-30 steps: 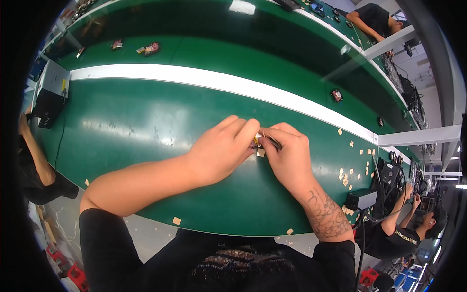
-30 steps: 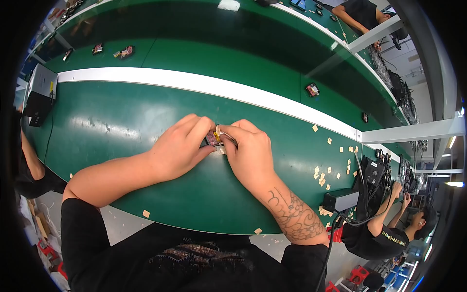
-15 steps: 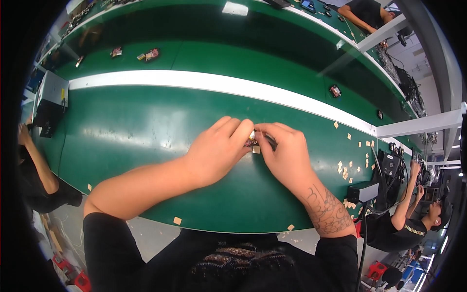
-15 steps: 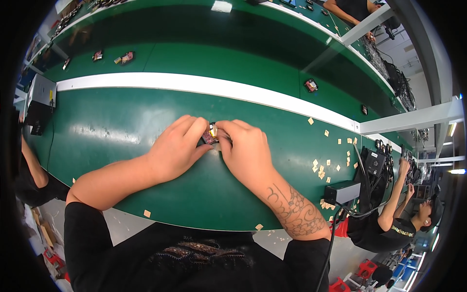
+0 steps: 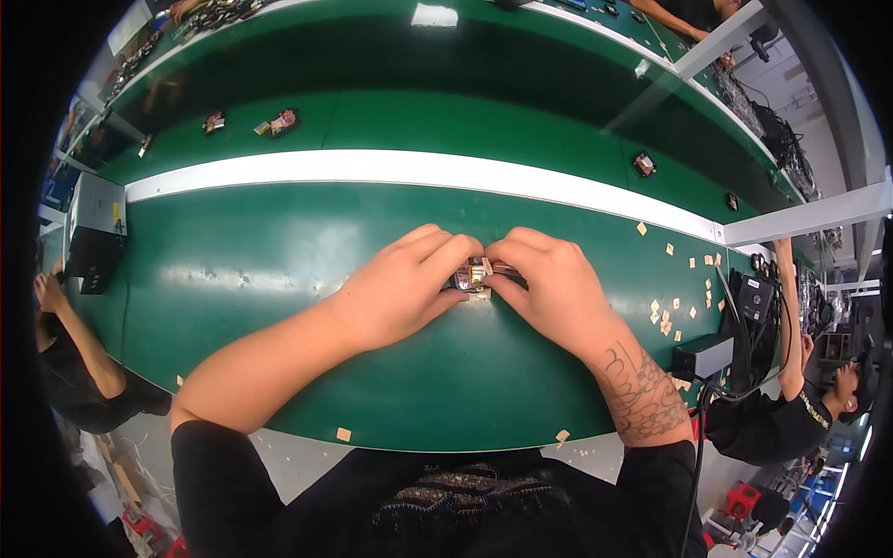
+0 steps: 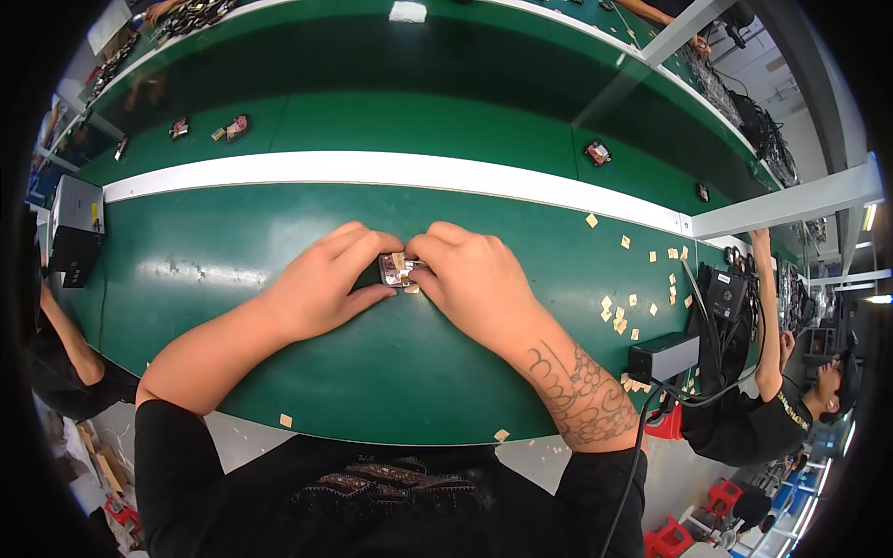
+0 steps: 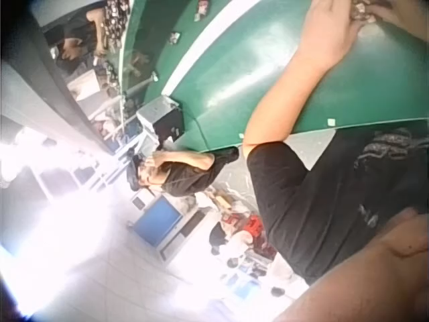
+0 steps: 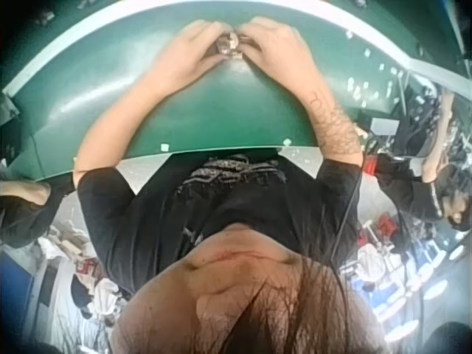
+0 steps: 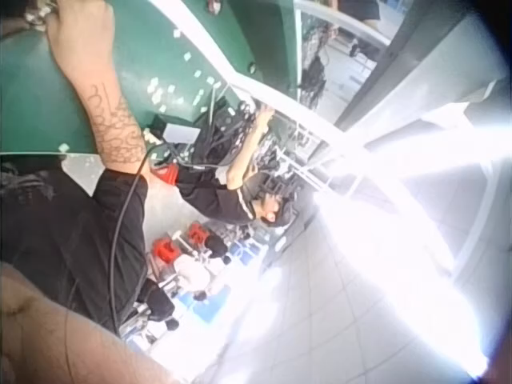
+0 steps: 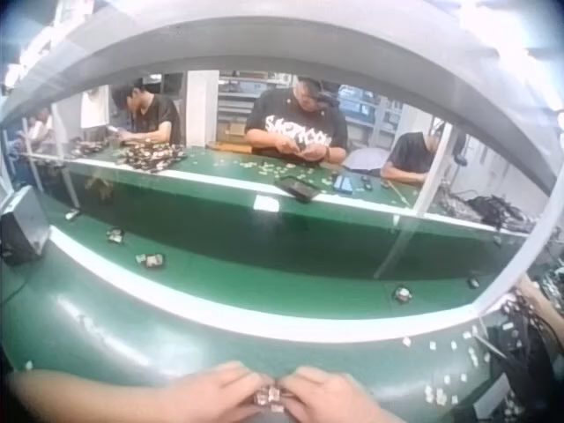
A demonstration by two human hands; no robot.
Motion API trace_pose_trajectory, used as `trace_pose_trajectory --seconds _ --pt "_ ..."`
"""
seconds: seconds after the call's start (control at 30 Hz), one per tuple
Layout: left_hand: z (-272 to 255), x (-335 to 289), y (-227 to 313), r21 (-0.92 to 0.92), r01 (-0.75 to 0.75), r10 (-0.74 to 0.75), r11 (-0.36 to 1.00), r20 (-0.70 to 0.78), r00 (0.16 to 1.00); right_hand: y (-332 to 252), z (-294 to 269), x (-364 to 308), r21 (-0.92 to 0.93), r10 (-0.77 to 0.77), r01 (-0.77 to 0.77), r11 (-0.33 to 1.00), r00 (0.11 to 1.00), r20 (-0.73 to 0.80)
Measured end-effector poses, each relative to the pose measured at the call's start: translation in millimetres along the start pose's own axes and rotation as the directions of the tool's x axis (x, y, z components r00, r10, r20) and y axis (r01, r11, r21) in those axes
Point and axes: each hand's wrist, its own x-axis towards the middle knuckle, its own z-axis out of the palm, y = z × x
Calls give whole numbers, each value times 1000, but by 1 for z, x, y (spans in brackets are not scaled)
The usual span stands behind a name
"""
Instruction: Assembling small electronic components at a factory workstation.
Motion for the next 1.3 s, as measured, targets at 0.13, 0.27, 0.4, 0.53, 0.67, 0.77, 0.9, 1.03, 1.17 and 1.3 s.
trace_pose_trajectory --seconds 0.13,0.27,0.4,0.53,0.67,0.77,0.9,1.03,1.17,1.3 --pt "-4 3 0 -69 -4 8 998 47 999 -2 -2 0 -101 -52 57 993 997 53" --pt "-2 4 -3 -117 10 -6 993 39 999 -1 2 -2 -174 -138 142 974 990 38" --pt "-1 3 1 -102 50 -44 994 60 997 2 4 -1 -220 -184 179 959 983 -3" --pt "3 -6 1 -1 -10 10 1000 40 999 -1 -5 5 -102 -285 278 955 956 -69" --pt "4 -6 0 44 -91 88 995 77 993 6 -9 3 234 -46 112 966 963 -267" --pt "7 -8 10 208 -94 65 974 142 988 12 -12 4 388 184 -124 913 976 -120" --pt "5 -3 20 303 -95 54 948 143 988 20 -8 4 330 33 -51 943 998 62" --pt "7 -2 22 355 -107 58 929 147 988 23 -8 5 246 9 -39 969 993 119" --pt "11 -4 12 336 -96 67 937 97 993 18 -10 4 251 8 -42 967 991 134" --pt "7 2 2 53 -100 99 994 9 995 16 -8 1 246 11 -35 969 995 99"
